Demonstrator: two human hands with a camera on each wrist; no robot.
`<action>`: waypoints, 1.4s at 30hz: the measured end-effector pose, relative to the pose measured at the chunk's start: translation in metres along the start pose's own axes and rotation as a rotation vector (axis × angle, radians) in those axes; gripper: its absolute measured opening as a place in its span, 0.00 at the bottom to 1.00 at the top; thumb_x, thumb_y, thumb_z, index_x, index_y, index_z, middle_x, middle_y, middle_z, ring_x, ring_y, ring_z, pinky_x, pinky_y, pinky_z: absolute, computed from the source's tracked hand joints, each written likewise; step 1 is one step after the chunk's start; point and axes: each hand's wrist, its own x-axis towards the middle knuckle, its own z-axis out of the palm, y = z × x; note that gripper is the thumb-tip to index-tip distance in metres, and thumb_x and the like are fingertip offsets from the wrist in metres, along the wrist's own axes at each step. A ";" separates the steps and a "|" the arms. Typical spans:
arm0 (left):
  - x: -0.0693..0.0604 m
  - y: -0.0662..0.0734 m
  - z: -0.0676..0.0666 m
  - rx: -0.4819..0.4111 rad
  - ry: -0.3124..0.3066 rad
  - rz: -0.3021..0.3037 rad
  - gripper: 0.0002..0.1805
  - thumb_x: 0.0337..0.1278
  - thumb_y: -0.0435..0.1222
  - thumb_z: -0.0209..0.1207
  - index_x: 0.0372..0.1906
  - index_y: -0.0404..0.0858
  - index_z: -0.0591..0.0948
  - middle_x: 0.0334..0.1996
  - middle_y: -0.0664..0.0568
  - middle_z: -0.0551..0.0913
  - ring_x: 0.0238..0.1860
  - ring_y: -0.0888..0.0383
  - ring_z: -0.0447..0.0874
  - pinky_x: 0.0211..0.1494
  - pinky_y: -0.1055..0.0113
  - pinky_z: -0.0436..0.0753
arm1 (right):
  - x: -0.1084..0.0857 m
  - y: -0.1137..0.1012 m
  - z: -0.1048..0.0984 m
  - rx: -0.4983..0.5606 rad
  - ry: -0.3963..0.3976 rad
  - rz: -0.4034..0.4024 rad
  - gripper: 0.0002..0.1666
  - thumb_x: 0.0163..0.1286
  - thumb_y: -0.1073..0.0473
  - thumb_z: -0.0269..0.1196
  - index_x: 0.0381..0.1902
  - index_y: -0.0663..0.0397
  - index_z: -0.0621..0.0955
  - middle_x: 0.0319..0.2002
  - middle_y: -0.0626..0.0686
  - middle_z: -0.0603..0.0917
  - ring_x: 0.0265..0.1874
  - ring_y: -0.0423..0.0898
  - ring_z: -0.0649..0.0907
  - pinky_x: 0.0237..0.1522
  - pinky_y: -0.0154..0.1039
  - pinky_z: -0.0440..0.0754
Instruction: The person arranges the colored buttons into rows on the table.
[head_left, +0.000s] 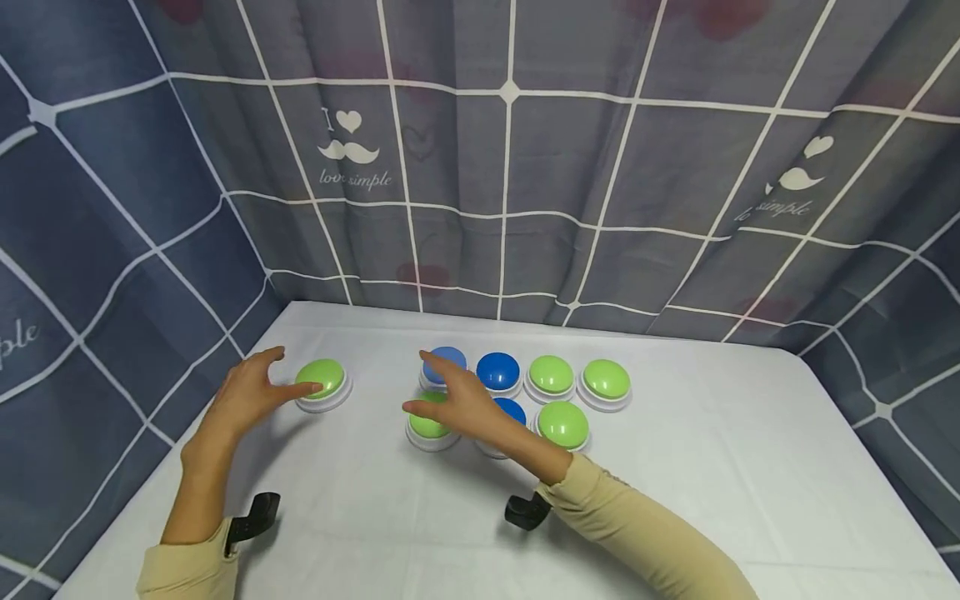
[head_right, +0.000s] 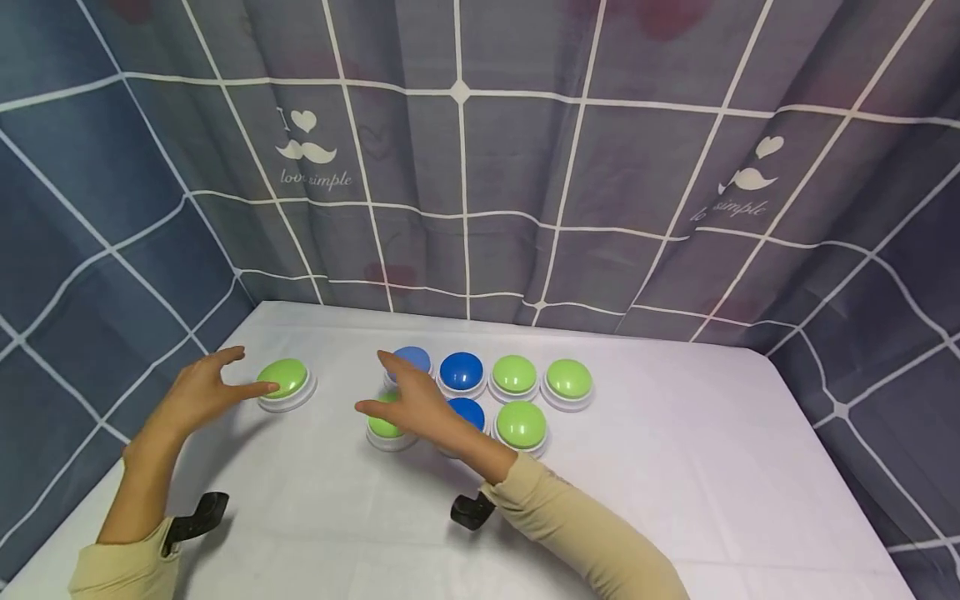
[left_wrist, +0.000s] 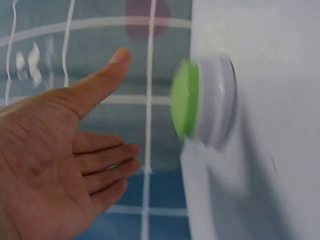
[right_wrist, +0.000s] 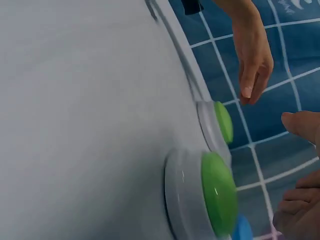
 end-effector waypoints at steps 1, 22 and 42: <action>0.000 -0.008 -0.002 0.002 -0.023 -0.013 0.55 0.51 0.54 0.70 0.67 0.16 0.60 0.64 0.21 0.64 0.64 0.24 0.61 0.60 0.32 0.64 | 0.008 -0.002 0.007 -0.002 -0.007 0.010 0.49 0.64 0.44 0.69 0.75 0.54 0.63 0.73 0.53 0.66 0.71 0.50 0.65 0.68 0.50 0.67; 0.010 -0.054 0.032 -0.139 -0.145 0.153 0.49 0.44 0.42 0.77 0.64 0.17 0.66 0.62 0.23 0.69 0.66 0.27 0.62 0.65 0.34 0.62 | 0.086 -0.022 0.105 -0.063 -0.057 0.336 0.54 0.61 0.51 0.71 0.75 0.66 0.57 0.75 0.60 0.60 0.74 0.50 0.59 0.71 0.37 0.58; 0.014 -0.063 0.033 -0.156 -0.045 0.135 0.34 0.50 0.43 0.74 0.57 0.25 0.78 0.55 0.29 0.79 0.60 0.29 0.71 0.61 0.34 0.67 | 0.096 -0.024 0.115 -0.176 -0.072 0.174 0.34 0.69 0.55 0.66 0.70 0.58 0.71 0.65 0.54 0.76 0.66 0.47 0.72 0.65 0.33 0.67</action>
